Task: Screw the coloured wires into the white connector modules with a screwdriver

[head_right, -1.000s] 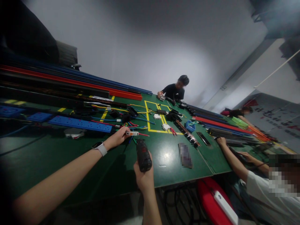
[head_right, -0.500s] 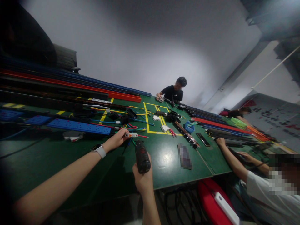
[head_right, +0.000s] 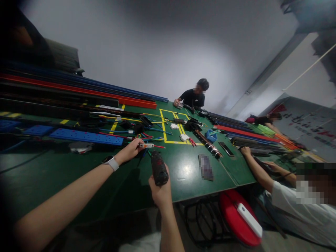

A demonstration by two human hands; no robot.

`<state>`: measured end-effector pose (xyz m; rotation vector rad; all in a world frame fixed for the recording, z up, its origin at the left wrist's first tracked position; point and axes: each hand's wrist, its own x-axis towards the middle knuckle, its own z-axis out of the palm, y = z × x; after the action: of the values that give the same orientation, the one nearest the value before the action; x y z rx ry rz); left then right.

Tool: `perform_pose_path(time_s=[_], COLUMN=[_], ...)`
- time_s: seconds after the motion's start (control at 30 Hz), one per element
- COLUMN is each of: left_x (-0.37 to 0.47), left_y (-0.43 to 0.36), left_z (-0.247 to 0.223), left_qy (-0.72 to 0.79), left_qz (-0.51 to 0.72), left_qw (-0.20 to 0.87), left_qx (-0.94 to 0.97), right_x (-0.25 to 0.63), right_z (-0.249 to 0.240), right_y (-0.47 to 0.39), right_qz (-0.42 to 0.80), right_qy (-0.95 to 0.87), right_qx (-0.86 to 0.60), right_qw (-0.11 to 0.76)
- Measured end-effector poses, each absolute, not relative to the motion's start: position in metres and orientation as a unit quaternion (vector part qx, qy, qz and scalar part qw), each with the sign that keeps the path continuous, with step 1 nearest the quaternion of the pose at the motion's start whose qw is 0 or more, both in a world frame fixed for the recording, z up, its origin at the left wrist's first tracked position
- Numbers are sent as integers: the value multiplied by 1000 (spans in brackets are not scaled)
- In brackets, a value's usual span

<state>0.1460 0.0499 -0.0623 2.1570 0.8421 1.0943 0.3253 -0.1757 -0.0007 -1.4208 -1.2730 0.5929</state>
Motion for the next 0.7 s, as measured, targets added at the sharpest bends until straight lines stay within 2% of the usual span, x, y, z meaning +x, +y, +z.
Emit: perform_pose_path(time_s=[0.7], left_x=[147], left_y=[50], left_z=[-66], left_qy=[319], left_qz=[406], left_qw=[287], left_qx=[807], right_x=[331], right_z=[-15], right_y=[-176], right_qz=[276], right_qy=[-533], right_qx=[-606], right_qw=[522])
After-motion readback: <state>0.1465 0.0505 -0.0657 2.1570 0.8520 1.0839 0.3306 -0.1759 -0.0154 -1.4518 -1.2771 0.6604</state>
